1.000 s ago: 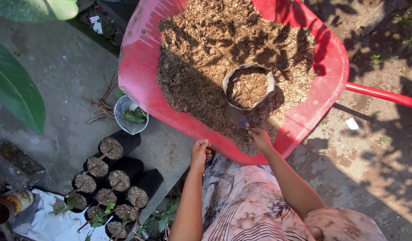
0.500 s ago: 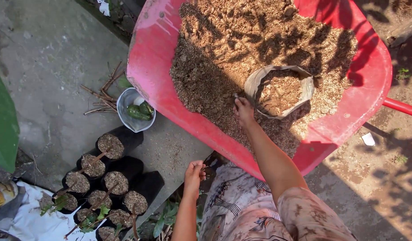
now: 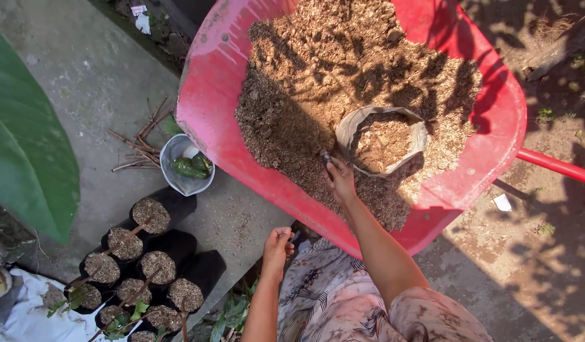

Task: The recorder is planting seeds or small plants into black nursery bags filled with soil from a wheelbarrow.

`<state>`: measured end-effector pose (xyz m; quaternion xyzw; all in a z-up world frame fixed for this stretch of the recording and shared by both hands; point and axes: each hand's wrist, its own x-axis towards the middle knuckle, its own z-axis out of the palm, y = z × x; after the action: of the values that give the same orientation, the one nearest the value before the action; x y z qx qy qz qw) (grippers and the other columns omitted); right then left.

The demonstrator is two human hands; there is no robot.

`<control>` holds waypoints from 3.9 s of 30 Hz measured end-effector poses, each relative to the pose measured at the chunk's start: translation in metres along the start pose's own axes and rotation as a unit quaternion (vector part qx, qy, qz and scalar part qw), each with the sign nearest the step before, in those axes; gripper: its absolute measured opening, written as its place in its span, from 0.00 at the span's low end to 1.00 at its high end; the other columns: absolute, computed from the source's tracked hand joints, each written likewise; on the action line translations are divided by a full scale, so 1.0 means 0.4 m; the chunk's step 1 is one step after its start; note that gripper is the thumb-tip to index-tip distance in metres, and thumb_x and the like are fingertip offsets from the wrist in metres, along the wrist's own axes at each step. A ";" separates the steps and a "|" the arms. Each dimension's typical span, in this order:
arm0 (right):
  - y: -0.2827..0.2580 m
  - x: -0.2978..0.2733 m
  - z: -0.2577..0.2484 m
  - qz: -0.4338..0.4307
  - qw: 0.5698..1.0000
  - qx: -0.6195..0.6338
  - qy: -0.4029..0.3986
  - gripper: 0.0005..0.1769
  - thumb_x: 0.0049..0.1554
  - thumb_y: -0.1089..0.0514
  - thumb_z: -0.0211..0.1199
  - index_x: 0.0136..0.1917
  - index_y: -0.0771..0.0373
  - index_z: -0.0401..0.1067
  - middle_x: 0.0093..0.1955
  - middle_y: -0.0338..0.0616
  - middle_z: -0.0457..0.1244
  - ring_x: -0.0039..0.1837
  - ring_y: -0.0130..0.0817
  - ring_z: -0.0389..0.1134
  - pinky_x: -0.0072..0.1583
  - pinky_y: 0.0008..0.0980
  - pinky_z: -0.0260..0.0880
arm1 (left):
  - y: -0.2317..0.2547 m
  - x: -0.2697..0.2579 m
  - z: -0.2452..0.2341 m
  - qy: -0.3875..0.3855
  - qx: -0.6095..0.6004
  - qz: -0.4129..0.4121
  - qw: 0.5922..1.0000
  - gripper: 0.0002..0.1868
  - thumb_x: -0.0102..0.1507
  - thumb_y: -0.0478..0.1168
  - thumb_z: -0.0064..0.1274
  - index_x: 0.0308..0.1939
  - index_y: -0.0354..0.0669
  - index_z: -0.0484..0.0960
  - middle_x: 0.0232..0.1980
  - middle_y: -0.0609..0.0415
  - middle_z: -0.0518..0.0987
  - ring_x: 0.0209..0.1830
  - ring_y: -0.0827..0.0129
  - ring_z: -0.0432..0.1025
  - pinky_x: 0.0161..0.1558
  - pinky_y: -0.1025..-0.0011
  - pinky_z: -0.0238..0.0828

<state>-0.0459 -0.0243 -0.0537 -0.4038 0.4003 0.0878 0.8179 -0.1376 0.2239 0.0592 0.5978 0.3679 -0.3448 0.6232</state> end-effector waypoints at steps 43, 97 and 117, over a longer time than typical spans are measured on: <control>-0.538 -0.680 -0.151 -0.200 0.798 -0.533 0.195 0.22 0.58 0.55 0.58 0.66 0.59 0.68 0.52 0.54 0.68 0.47 0.55 0.73 0.52 0.49 0.73 | 0.148 -0.024 0.154 -0.131 -0.039 0.066 0.988 0.06 0.69 0.44 0.53 0.45 0.48 0.78 0.40 0.60 0.79 0.28 0.80 0.70 0.30 0.78 0.70; -0.051 -0.375 -0.134 -0.020 0.994 -0.083 -0.066 0.21 0.65 0.59 0.56 0.69 0.70 0.66 0.33 0.38 0.61 0.25 0.19 0.51 0.29 0.23 0.51 | 0.044 -0.083 -0.007 -0.067 -0.059 0.019 0.996 0.08 0.68 0.44 0.52 0.48 0.46 0.80 0.43 0.59 0.80 0.31 0.80 0.71 0.33 0.79 0.71; -0.475 -0.465 -0.137 -0.181 0.869 -0.438 0.144 0.15 0.65 0.54 0.57 0.61 0.61 0.75 0.38 0.40 0.67 0.37 0.27 0.67 0.39 0.32 0.67 | 0.150 -0.103 0.052 -0.116 -0.046 0.055 0.991 0.07 0.68 0.44 0.53 0.46 0.48 0.78 0.42 0.60 0.80 0.29 0.80 0.71 0.32 0.78 0.71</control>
<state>-0.1127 -0.1559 0.1739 -0.7940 0.3543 0.0456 0.4918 -0.1049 0.2057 0.1247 0.5441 0.2751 -0.3596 0.7064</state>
